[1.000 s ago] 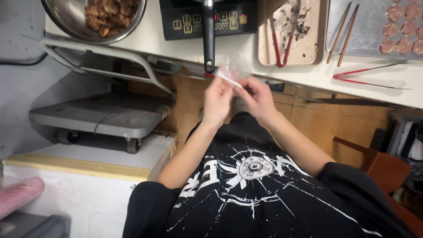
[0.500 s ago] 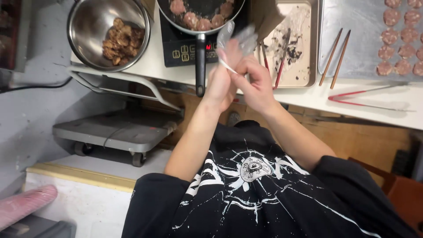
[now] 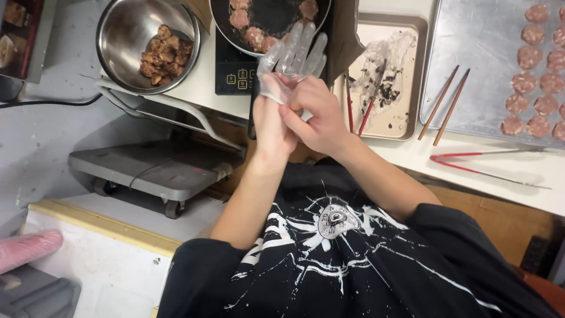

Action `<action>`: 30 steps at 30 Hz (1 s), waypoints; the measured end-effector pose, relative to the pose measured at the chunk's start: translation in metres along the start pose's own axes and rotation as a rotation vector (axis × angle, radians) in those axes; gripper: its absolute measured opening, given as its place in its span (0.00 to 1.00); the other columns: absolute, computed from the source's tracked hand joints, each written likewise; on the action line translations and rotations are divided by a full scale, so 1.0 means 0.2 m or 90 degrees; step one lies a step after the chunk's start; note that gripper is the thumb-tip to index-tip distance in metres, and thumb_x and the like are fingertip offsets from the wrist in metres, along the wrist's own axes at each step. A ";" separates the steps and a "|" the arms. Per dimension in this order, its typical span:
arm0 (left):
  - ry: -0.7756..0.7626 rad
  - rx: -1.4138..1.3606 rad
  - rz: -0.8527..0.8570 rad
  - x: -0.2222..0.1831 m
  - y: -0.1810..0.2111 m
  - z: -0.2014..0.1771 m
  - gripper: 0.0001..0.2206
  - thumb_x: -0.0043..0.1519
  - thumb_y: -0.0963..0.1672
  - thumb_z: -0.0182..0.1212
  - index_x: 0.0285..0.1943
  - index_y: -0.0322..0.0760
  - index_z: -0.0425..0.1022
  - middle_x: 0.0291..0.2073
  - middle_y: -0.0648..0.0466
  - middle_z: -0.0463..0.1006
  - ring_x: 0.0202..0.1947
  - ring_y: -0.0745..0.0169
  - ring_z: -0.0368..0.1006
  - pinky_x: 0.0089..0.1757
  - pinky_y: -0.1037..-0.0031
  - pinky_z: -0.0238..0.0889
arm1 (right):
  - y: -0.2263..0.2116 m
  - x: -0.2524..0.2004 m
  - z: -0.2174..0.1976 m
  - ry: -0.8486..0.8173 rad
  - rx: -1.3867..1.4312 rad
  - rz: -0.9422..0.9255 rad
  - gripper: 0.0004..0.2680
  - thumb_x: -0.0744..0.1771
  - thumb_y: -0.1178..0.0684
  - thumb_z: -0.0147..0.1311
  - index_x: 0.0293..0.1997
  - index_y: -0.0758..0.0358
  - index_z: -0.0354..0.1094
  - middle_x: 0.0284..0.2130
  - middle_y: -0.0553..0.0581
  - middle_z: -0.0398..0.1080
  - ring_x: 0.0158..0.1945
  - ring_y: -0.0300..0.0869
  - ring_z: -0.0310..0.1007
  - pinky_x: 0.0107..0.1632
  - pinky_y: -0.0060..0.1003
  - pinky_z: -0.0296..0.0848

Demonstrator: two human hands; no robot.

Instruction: Fry meat patties or meatballs in a pan using chopsticks and tongs.

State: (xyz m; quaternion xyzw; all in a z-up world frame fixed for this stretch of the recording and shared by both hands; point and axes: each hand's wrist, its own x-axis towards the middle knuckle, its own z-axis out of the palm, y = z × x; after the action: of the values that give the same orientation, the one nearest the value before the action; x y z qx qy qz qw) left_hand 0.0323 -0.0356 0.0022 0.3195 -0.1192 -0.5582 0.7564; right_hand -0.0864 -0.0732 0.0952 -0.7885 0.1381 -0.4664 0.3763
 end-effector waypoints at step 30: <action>-0.120 -0.105 -0.135 -0.12 0.46 -0.12 0.35 0.71 0.59 0.31 0.80 0.34 0.49 0.78 0.47 0.54 0.76 0.52 0.51 0.71 0.62 0.44 | -0.08 -0.15 0.54 0.038 0.265 0.337 0.10 0.69 0.60 0.55 0.28 0.63 0.58 0.25 0.45 0.58 0.32 0.30 0.54 0.36 0.28 0.56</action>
State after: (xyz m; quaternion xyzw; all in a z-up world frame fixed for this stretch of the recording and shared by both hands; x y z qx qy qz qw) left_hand 0.1079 0.0112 0.0448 0.2135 -0.1089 -0.6701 0.7026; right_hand -0.0133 0.0047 0.0563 -0.6176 0.2505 -0.3937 0.6331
